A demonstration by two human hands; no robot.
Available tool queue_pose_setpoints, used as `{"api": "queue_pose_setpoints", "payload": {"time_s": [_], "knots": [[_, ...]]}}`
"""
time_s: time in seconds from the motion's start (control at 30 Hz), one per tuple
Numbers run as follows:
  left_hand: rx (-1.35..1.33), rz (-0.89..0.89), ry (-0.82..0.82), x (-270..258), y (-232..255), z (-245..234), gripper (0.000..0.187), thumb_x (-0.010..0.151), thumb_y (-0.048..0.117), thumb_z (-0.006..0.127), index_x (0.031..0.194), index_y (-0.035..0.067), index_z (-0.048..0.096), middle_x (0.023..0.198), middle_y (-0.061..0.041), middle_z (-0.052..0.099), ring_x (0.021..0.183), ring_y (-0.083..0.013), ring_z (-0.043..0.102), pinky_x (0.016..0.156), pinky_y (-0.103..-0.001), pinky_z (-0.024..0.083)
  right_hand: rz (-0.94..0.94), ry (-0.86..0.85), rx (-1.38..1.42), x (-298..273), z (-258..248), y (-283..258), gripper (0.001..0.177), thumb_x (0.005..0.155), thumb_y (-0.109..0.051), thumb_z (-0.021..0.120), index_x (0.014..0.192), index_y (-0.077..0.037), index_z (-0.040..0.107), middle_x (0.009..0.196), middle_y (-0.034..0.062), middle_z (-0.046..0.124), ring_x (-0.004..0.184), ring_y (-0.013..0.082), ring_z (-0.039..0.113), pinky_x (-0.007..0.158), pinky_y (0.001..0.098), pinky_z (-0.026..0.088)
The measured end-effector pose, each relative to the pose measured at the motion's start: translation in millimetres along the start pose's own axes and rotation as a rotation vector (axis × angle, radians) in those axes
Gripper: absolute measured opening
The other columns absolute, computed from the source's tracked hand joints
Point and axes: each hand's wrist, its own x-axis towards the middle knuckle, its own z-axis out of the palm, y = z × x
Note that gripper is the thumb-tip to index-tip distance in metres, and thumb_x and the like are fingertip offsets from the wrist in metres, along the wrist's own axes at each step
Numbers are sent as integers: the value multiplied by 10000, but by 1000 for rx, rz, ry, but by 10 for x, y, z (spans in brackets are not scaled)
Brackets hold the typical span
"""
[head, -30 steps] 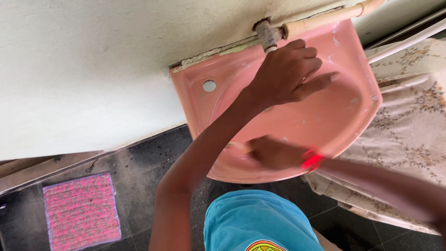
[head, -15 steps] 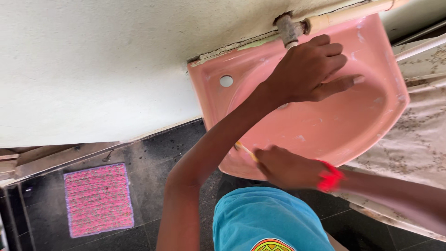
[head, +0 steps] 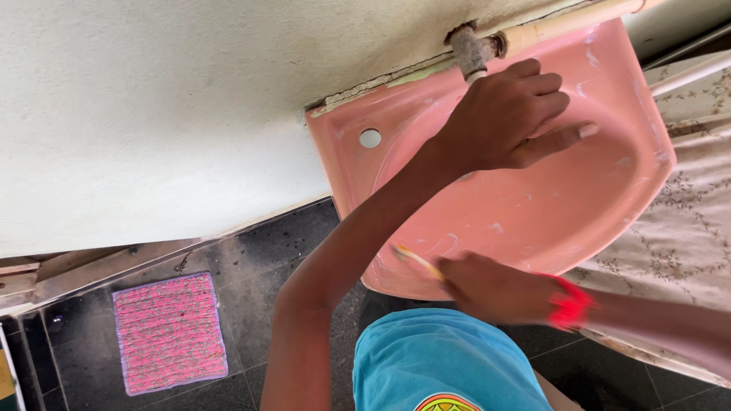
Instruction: The person cleans a pink bathroom sink and the surrounding wall area using a toothbrush.
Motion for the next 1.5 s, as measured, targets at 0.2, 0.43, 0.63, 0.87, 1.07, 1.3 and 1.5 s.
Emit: {"api": "queue_pose_setpoints", "payload": {"time_s": [0.2, 0.43, 0.63, 0.87, 1.07, 1.3, 1.5], "knots": [[-15, -23, -87, 8, -35, 11, 473, 951, 491, 675, 672, 111, 635, 732, -47, 570, 770, -251, 596, 534, -427, 464, 98, 136, -308, 82, -273, 665, 202, 944, -265, 582, 989, -84, 661, 869, 170, 721, 829, 373, 726, 768, 513, 574], [5, 7, 19, 3, -22, 23, 443, 939, 499, 675, 702, 128, 632, 749, -17, 568, 763, -234, 571, 539, -425, 450, -153, 58, -191, 168, -82, 43, 218, 999, -248, 533, 1087, -65, 613, 912, 203, 694, 892, 389, 679, 817, 525, 523], [2, 14, 66, 12, -27, 54, 465, 963, 497, 660, 677, 134, 610, 725, -13, 543, 749, -235, 557, 564, -428, 458, 339, 4, -229, 79, -435, 946, 213, 995, -260, 562, 1044, -84, 671, 948, 182, 762, 908, 366, 762, 851, 487, 576], [-61, -81, -136, 12, 52, -195, 429, 1018, 469, 623, 807, 98, 667, 863, -68, 632, 936, -264, 645, 741, -436, 540, -82, 250, -57, 367, -239, -6, 218, 979, -255, 586, 971, -41, 626, 803, 228, 689, 776, 448, 671, 720, 576, 507], [-489, -339, 224, -681, 9, -783, 351, 1101, 353, 580, 1196, 27, 669, 1432, -138, 632, 1398, -282, 567, 1222, -422, 475, -233, 371, -38, -57, -644, -14, 245, 978, -287, 582, 929, -48, 557, 580, 204, 608, 564, 416, 642, 580, 533, 463], [-235, -700, 873, -1767, 282, -1075, 596, 1171, 476, 360, 1240, -32, 662, 1387, -198, 680, 1343, -278, 642, 1116, -419, 528, -496, 359, -41, 299, -616, 7, 244, 1011, -245, 577, 946, -25, 495, 588, 214, 553, 570, 425, 597, 529, 538, 418], [-167, -941, 968, -2548, 658, -1007, 583, 1152, 480, 317, 1219, 17, 664, 1350, -205, 696, 1288, -268, 654, 1038, -406, 525, -522, 168, -118, 24, -278, 236, 213, 988, -234, 565, 957, -41, 478, 600, 200, 570, 577, 416, 626, 547, 538, 453]]}}
